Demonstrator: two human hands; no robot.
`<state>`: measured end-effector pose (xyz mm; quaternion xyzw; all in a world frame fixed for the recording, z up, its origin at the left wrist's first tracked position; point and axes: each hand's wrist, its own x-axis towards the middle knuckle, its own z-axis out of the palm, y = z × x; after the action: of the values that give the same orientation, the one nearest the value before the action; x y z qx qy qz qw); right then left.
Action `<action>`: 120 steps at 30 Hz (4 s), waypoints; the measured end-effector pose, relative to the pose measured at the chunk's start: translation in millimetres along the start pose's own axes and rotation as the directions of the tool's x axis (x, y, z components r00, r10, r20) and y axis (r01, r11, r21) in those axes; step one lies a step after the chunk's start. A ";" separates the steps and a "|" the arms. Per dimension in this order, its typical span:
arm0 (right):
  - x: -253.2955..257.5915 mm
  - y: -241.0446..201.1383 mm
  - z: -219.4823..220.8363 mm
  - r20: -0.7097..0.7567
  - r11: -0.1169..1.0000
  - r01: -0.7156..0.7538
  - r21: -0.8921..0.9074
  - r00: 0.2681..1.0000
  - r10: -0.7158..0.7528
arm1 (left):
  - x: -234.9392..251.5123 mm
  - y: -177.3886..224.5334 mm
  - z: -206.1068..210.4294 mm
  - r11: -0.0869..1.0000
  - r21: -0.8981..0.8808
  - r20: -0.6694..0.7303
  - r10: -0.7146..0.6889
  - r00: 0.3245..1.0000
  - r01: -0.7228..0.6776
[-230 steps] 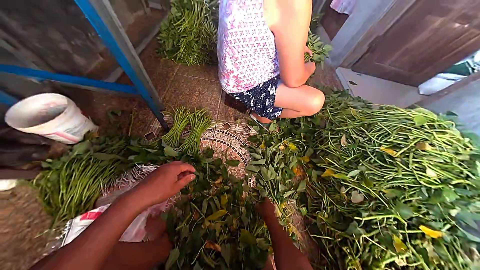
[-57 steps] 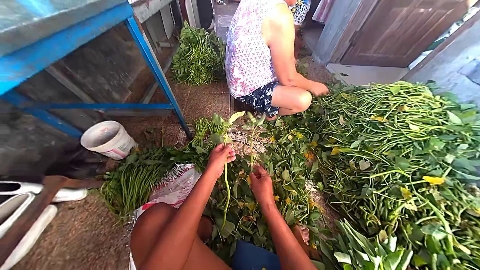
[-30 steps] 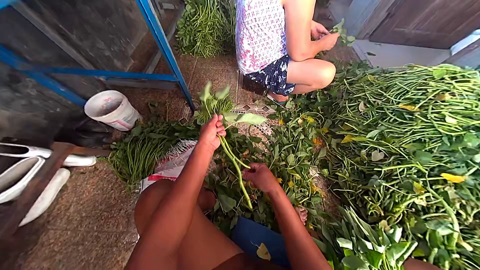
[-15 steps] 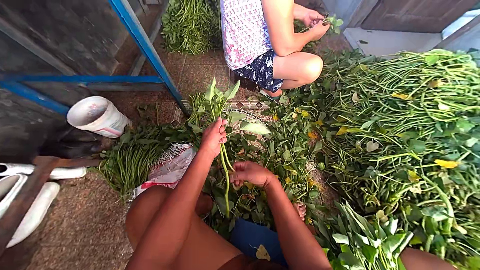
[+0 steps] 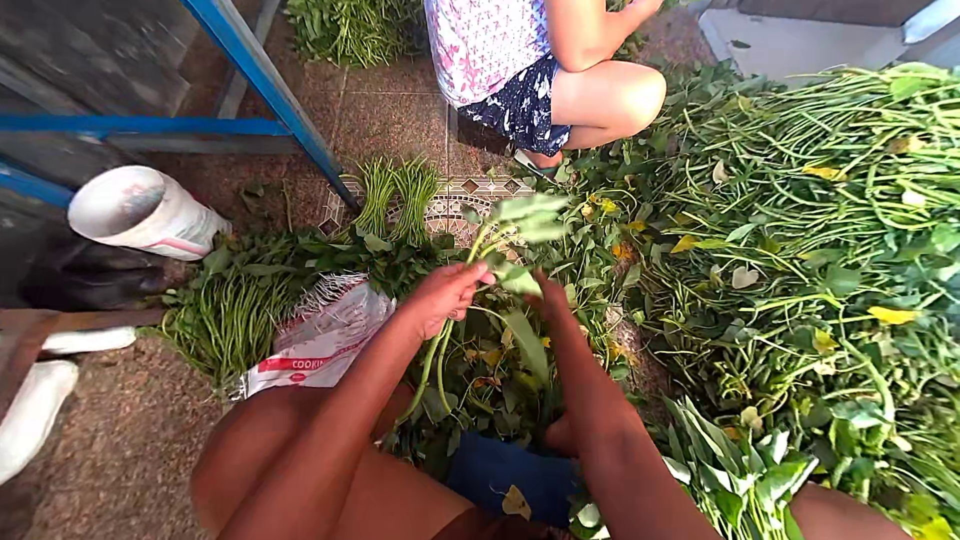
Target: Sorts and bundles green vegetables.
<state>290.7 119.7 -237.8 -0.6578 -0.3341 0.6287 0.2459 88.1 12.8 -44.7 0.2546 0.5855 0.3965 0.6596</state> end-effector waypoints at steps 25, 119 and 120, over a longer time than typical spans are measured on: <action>-59.1 33.4 17.6 -0.159 0.940 0.326 -0.100 0.928 -0.338 | 28.2 -3.7 -21.9 0.993 -0.068 -0.512 0.046 0.858 -0.094; -109.0 -27.9 63.7 0.067 0.784 0.518 0.343 0.819 -0.570 | 35.7 -4.1 -18.2 0.961 -0.103 -0.351 0.206 0.913 -0.256; -118.0 -26.9 69.3 0.100 0.787 0.520 0.331 0.810 -0.577 | 34.3 -5.7 -19.2 0.963 -0.096 -0.332 0.208 0.920 -0.253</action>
<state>220.1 42.3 -145.7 -0.4232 -0.4388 0.6328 0.4774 70.6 35.4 -72.4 0.2085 0.6215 0.5468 0.5208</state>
